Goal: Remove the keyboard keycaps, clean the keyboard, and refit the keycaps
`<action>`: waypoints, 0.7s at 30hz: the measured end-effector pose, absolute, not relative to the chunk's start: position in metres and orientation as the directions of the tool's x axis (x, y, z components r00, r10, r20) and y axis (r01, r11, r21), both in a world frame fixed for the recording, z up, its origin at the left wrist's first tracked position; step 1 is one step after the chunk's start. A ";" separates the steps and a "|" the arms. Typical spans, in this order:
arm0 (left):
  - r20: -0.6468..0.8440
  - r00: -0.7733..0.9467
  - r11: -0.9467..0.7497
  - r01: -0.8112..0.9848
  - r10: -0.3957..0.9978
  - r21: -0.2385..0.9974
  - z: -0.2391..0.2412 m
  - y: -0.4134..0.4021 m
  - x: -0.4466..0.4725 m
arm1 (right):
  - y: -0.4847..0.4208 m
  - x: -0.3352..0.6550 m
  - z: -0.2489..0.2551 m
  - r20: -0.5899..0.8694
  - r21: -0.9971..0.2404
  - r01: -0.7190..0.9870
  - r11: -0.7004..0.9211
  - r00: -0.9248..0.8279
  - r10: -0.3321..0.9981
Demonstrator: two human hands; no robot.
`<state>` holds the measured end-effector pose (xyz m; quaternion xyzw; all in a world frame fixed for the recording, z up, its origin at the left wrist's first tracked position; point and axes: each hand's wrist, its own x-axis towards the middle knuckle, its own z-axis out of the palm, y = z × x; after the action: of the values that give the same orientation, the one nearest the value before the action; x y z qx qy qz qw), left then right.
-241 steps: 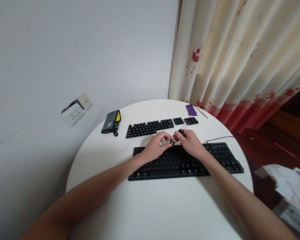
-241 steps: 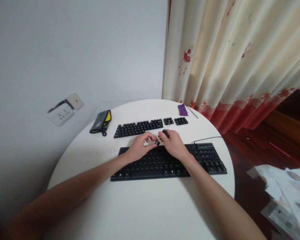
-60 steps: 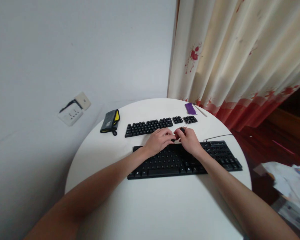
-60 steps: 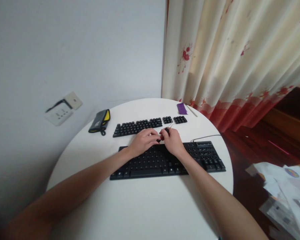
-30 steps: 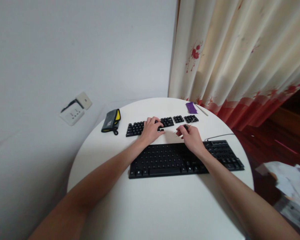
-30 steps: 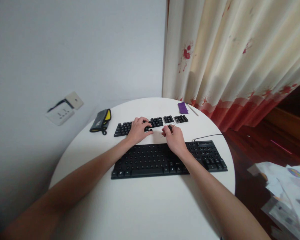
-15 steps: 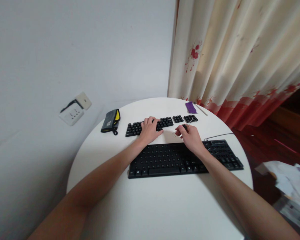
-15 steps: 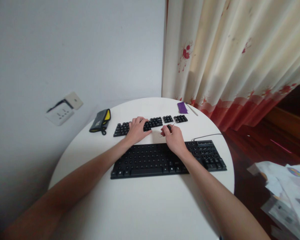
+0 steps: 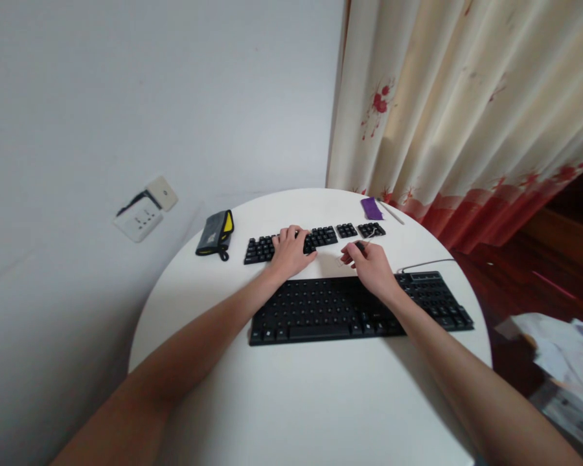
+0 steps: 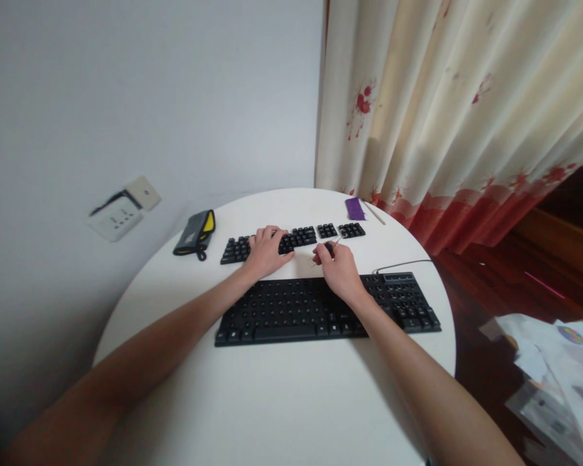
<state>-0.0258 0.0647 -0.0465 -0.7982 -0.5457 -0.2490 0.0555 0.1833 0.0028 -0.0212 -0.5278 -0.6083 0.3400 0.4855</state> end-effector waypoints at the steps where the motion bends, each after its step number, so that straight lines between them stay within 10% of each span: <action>1: 0.458 0.278 -0.396 0.900 0.845 0.184 -0.047 0.065 -0.026 | 0.003 0.183 -0.021 0.233 -0.926 0.313 0.212 0.029 0.972; 12: 0.499 0.279 -0.439 0.866 0.821 0.239 -0.042 0.062 -0.024 | 0.001 0.184 -0.018 0.217 -0.923 0.328 0.203 0.008 0.976; 21: 0.435 0.690 -0.815 0.510 0.578 0.274 -0.038 0.061 -0.023 | 0.001 0.185 -0.020 0.203 -0.894 0.399 0.206 -0.049 0.978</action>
<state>-0.0228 0.0608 -0.0376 -0.9169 -0.2966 -0.2587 -0.0659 0.1848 0.0010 -0.0204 -0.5350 -0.6433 0.3329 0.4348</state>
